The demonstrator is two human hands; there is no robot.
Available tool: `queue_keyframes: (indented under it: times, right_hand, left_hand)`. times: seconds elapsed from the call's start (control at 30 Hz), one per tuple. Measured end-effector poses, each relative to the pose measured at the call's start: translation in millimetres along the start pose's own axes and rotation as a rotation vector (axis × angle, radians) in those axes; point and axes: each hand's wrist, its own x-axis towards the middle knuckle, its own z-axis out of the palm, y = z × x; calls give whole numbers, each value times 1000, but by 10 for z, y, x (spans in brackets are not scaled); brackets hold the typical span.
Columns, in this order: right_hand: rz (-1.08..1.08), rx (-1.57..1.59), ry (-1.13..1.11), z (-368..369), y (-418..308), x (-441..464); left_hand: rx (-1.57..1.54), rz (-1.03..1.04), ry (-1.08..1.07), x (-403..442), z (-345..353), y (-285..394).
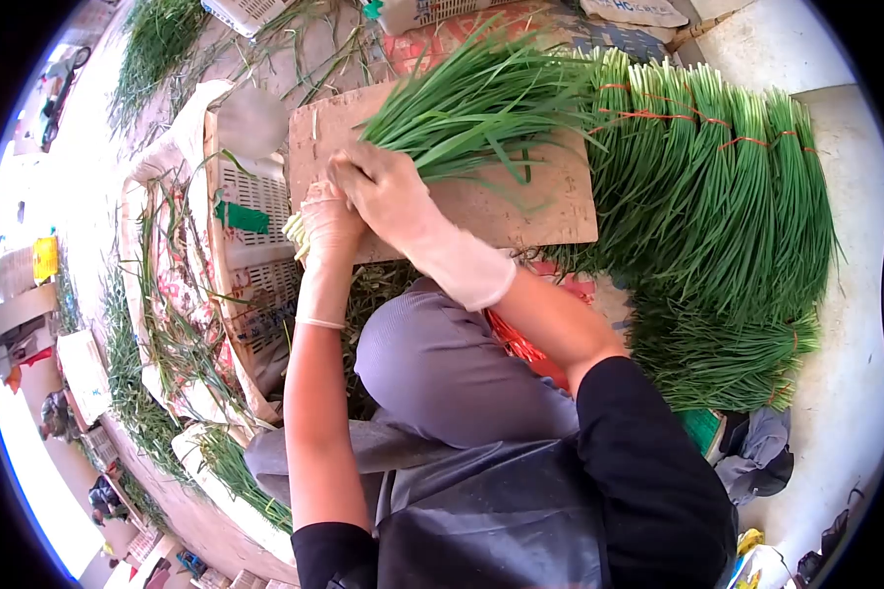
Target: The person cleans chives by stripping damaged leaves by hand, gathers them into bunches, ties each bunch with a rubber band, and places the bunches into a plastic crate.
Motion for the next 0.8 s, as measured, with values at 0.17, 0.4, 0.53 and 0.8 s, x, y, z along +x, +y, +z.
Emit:
queue_keyframes:
  times: [0.17,0.4,0.53,0.8]
  right_hand:
    - [220,176,4,-333,75,-560]
    - [258,87,-211,-530,760,-750]
    - [55,-145,-297,-453,736,-615]
    - [-541,-840,271,-1495,-702,-268]
  left_hand:
    - [17,-38,-176,40,-248,193]
    - [38,-19,-212,124,-208,141]
    - [-26,36,-193,104,-243,104]
    - [-66,142,62,-334,-1066,-63]
